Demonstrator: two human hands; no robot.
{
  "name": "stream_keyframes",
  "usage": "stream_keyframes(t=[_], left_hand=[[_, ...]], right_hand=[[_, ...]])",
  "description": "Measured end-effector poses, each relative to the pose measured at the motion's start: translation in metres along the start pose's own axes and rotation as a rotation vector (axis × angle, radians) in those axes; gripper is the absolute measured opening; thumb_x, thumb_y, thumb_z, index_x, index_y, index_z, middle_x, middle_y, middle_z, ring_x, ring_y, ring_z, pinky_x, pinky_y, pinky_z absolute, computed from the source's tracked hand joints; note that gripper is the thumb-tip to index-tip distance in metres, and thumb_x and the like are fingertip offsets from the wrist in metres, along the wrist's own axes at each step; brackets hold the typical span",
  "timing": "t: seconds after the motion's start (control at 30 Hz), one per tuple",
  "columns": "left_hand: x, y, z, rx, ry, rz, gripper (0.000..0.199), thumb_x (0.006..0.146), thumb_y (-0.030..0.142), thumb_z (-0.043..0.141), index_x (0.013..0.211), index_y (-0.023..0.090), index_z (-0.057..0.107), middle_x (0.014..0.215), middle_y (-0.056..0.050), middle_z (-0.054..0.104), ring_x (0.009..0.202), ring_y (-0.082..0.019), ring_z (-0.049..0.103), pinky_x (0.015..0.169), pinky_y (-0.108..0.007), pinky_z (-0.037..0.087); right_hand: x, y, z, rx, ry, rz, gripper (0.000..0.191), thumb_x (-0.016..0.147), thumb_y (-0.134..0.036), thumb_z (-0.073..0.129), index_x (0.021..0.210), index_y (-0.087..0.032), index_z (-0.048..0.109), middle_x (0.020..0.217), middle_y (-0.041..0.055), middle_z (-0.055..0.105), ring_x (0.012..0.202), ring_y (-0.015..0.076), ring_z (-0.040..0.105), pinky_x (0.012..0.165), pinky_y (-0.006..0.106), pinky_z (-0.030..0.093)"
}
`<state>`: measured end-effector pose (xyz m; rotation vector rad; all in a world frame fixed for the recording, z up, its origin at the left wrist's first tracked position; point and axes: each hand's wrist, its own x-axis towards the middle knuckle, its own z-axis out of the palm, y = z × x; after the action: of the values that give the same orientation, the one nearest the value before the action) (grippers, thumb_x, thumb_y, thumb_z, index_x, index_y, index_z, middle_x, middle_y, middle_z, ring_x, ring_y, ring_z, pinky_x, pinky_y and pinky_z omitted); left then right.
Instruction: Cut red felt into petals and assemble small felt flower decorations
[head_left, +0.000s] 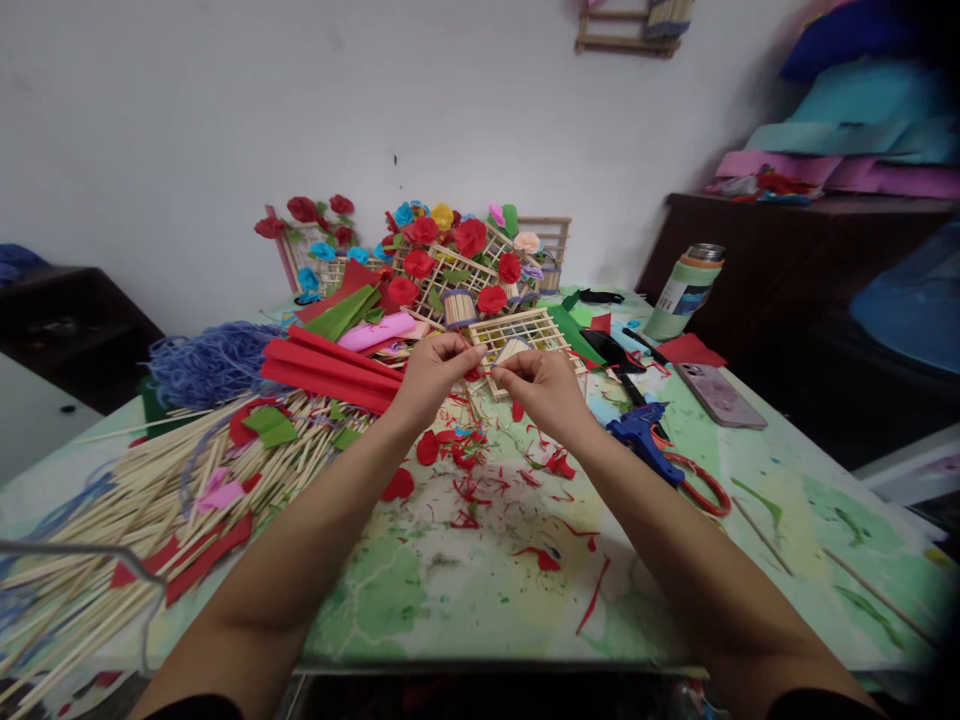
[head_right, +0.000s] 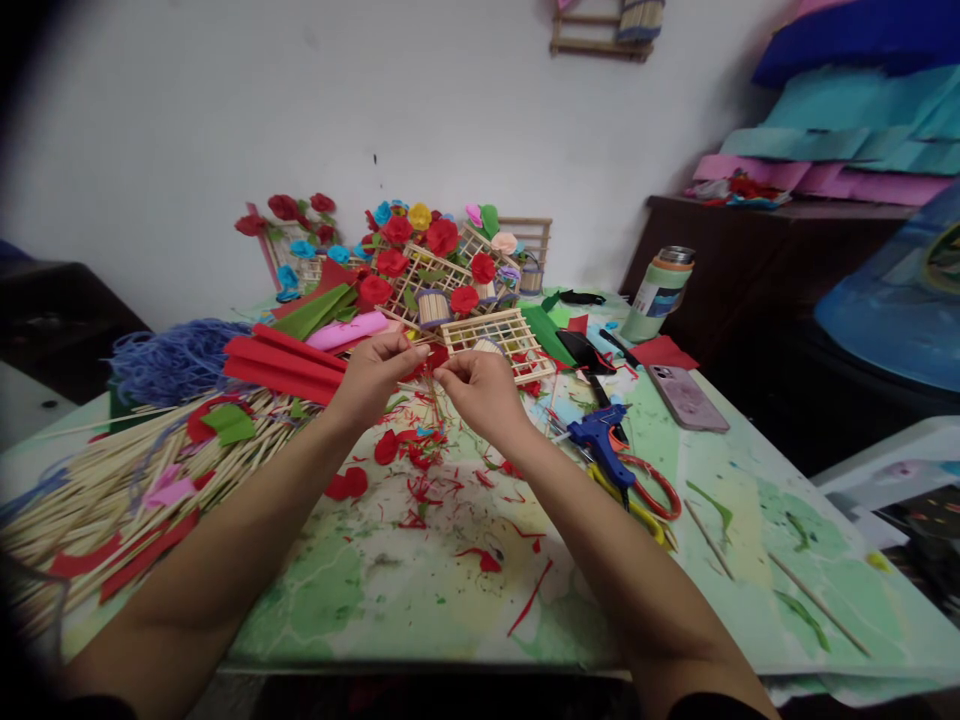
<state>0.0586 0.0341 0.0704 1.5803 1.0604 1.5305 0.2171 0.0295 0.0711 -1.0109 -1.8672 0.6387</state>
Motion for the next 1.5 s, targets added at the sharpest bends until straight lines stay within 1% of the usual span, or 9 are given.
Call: stream_keyframes(t=[0.23, 0.47, 0.63, 0.73, 0.9, 1.13, 1.3, 1.4, 1.5], left_hand=[[0.000, 0.000, 0.002, 0.013, 0.057, -0.007, 0.034, 0.066, 0.030, 0.069, 0.045, 0.016, 0.046, 0.043, 0.005, 0.041, 0.044, -0.006, 0.033, 0.047, -0.022, 0.028], [0.000, -0.001, 0.001, -0.028, 0.043, -0.031, 0.045, 0.066, 0.031, 0.069, 0.042, 0.017, 0.034, 0.041, 0.007, 0.030, 0.042, -0.005, 0.025, 0.045, -0.023, 0.023], [0.000, -0.002, 0.001, -0.036, 0.040, -0.032, 0.048, 0.069, 0.033, 0.068, 0.041, 0.017, 0.032, 0.039, 0.007, 0.027, 0.041, -0.005, 0.021, 0.045, -0.024, 0.020], [0.000, -0.003, 0.001, -0.043, 0.027, -0.037, 0.048, 0.070, 0.032, 0.068, 0.041, 0.017, 0.032, 0.039, 0.007, 0.028, 0.041, -0.005, 0.022, 0.045, -0.024, 0.019], [0.001, -0.006, 0.000, -0.048, 0.027, -0.054, 0.044, 0.069, 0.030, 0.069, 0.042, 0.017, 0.037, 0.039, 0.006, 0.033, 0.040, -0.005, 0.027, 0.044, -0.024, 0.019], [0.002, -0.007, 0.002, -0.040, 0.045, -0.054, 0.044, 0.068, 0.031, 0.069, 0.041, 0.017, 0.037, 0.038, 0.006, 0.032, 0.040, -0.005, 0.026, 0.044, -0.025, 0.019], [0.000, -0.004, 0.004, -0.056, 0.048, -0.049, 0.047, 0.069, 0.034, 0.069, 0.042, 0.017, 0.035, 0.040, 0.007, 0.029, 0.042, -0.005, 0.022, 0.045, -0.025, 0.017], [0.000, -0.005, 0.005, -0.083, 0.060, -0.046, 0.049, 0.071, 0.035, 0.069, 0.042, 0.017, 0.033, 0.039, 0.007, 0.028, 0.041, -0.005, 0.021, 0.045, -0.025, 0.018], [0.000, -0.009, 0.006, -0.122, 0.052, -0.034, 0.045, 0.072, 0.038, 0.068, 0.045, 0.016, 0.039, 0.042, 0.007, 0.031, 0.043, -0.005, 0.025, 0.046, -0.023, 0.022]], right_hand=[[-0.002, -0.002, 0.002, -0.023, -0.001, -0.016, 0.019, 0.076, -0.025, 0.056, 0.063, -0.014, 0.064, 0.054, -0.0012, 0.053, 0.051, 0.0081, 0.042, 0.051, 0.024, 0.030], [-0.003, 0.001, 0.003, -0.144, 0.016, -0.050, 0.017, 0.079, -0.026, 0.056, 0.068, -0.017, 0.064, 0.058, -0.0002, 0.058, 0.054, 0.0103, 0.044, 0.053, 0.025, 0.029], [-0.002, 0.002, 0.004, -0.219, 0.059, -0.220, 0.014, 0.080, -0.021, 0.058, 0.067, -0.018, 0.062, 0.072, 0.0030, 0.063, 0.073, 0.0154, 0.052, 0.069, 0.028, 0.035], [-0.002, 0.004, 0.006, -0.207, 0.053, -0.203, 0.013, 0.081, -0.020, 0.055, 0.070, -0.018, 0.062, 0.073, 0.0032, 0.063, 0.073, 0.0155, 0.052, 0.068, 0.027, 0.035], [-0.005, 0.005, 0.012, -0.081, -0.017, -0.086, 0.015, 0.083, -0.023, 0.051, 0.071, -0.017, 0.060, 0.067, 0.0017, 0.063, 0.060, 0.0116, 0.049, 0.058, 0.025, 0.033], [-0.004, 0.004, 0.016, 0.166, 0.009, 0.050, 0.015, 0.081, -0.023, 0.052, 0.068, -0.017, 0.056, 0.063, 0.0010, 0.061, 0.057, 0.0098, 0.049, 0.057, 0.024, 0.037], [-0.003, 0.007, 0.022, 0.352, 0.083, 0.074, 0.015, 0.080, -0.026, 0.051, 0.068, -0.018, 0.051, 0.059, -0.0022, 0.054, 0.051, 0.0091, 0.046, 0.052, 0.024, 0.037], [-0.002, 0.008, 0.026, 0.513, 0.090, 0.101, 0.015, 0.080, -0.028, 0.052, 0.068, -0.019, 0.048, 0.057, -0.0044, 0.050, 0.047, 0.0087, 0.045, 0.049, 0.024, 0.036], [-0.002, 0.009, 0.028, 0.609, 0.094, 0.136, 0.014, 0.078, -0.028, 0.054, 0.068, -0.019, 0.048, 0.057, -0.0055, 0.049, 0.046, 0.0083, 0.045, 0.048, 0.023, 0.036]])
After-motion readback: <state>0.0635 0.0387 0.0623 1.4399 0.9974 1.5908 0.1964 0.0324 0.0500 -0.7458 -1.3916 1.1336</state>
